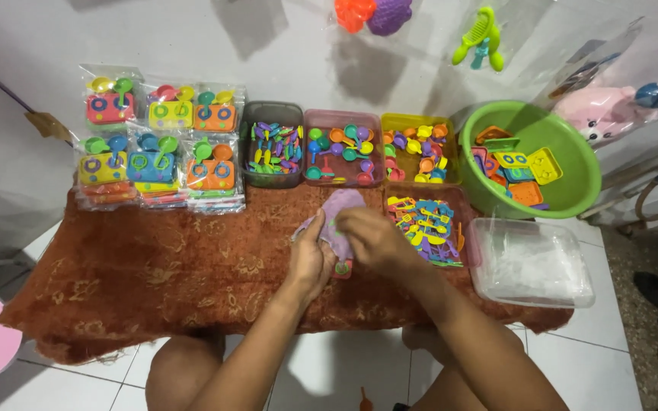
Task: Cleaning small plastic toy pieces with a cloth and wrapping them in protective material before organizing them into containers.
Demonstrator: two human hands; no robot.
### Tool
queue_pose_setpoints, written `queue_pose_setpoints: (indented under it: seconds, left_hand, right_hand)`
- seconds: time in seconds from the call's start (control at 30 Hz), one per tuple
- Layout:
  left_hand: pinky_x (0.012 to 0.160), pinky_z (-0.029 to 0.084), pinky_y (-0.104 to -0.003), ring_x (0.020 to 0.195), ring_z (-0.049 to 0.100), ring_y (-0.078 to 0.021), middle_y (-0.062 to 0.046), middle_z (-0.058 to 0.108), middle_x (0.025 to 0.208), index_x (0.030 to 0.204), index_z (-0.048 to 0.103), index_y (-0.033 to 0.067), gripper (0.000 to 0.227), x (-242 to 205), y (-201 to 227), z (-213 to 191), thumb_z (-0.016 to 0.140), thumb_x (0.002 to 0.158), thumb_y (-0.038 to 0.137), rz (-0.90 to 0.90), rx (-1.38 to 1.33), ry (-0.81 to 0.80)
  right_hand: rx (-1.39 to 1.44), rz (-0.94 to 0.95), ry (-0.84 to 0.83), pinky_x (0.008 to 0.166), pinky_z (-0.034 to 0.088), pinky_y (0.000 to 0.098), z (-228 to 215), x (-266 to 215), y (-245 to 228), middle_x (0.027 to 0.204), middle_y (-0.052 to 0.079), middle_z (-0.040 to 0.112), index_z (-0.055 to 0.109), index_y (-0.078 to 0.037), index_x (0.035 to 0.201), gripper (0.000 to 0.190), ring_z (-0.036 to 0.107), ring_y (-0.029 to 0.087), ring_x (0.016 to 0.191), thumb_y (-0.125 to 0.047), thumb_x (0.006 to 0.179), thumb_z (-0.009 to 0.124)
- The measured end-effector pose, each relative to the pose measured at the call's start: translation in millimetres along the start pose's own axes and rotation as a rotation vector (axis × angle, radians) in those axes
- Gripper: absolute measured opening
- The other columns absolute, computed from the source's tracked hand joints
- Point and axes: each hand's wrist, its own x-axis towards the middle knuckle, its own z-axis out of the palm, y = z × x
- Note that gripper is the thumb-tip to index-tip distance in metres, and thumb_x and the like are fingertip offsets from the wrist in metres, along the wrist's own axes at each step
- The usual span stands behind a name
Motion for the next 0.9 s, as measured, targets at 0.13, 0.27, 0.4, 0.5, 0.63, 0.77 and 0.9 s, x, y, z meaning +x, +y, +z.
queue_pose_setpoints:
  seconds: [0.13,0.27,0.4,0.5,0.63,0.77,0.9]
  left_hand:
    - [0.093,0.058,-0.052,0.106,0.07,-0.0369,-0.024,0.07,0.113,0.116,0.065,-0.0064,0.036,-55,41,76,0.06,0.101,0.026,0.006,0.001,-0.021]
    - [0.088,0.061,-0.05,0.101,0.073,-0.0349,-0.023,0.072,0.109,0.112,0.066,-0.0038,0.035,-22,16,28,0.064,0.099,0.029,0.006,0.01,0.019]
    - [0.09,0.06,-0.052,0.102,0.072,-0.0362,-0.023,0.071,0.11,0.112,0.065,-0.0047,0.037,-47,35,66,0.065,0.099,0.03,-0.003,0.001,0.02]
    - [0.089,0.06,-0.05,0.1,0.072,-0.0342,-0.021,0.071,0.107,0.111,0.066,-0.0036,0.033,-51,45,76,0.065,0.099,0.027,0.016,0.016,0.022]
    - [0.09,0.059,-0.05,0.102,0.072,-0.0354,-0.023,0.071,0.11,0.11,0.065,-0.0059,0.035,-23,21,39,0.065,0.1,0.028,0.009,0.02,0.049]
    - [0.089,0.06,-0.049,0.101,0.073,-0.0328,-0.022,0.071,0.109,0.111,0.065,-0.0048,0.034,-25,19,32,0.064,0.1,0.027,0.007,0.006,0.042]
    - [0.092,0.059,-0.049,0.103,0.072,-0.0327,-0.021,0.072,0.111,0.113,0.066,-0.0045,0.035,-40,29,50,0.061,0.101,0.028,0.0,0.037,0.023]
  right_hand:
    - [-0.072,0.054,0.047,0.089,0.058,0.0409,-5,0,11,0.102,0.011,0.072,0.07,-0.007,0.093,0.011,0.072,0.032,0.1,0.003,0.091,0.064]
    - [-0.1,-0.026,0.029,0.091,0.057,0.0407,4,2,-10,0.105,0.012,0.072,0.071,-0.007,0.096,0.013,0.071,0.032,0.103,0.001,0.094,0.061]
    - [-0.075,-0.04,0.014,0.093,0.057,0.0457,1,3,6,0.106,0.017,0.071,0.069,-0.003,0.098,0.013,0.07,0.038,0.106,0.001,0.095,0.057]
    - [-0.118,0.041,0.036,0.087,0.058,0.0425,-7,7,12,0.104,0.011,0.071,0.07,-0.007,0.094,0.013,0.072,0.033,0.1,0.004,0.09,0.064]
    - [-0.093,-0.003,0.027,0.09,0.057,0.0424,0,8,-18,0.103,0.014,0.071,0.069,-0.005,0.093,0.013,0.071,0.034,0.102,0.005,0.091,0.061]
    - [-0.095,0.02,-0.001,0.089,0.058,0.0414,0,6,-8,0.106,0.013,0.073,0.069,-0.007,0.093,0.014,0.072,0.033,0.102,0.004,0.091,0.061]
    - [-0.081,0.069,0.039,0.087,0.058,0.0389,-4,5,9,0.1,0.009,0.072,0.068,-0.008,0.089,0.012,0.072,0.031,0.098,0.003,0.09,0.064]
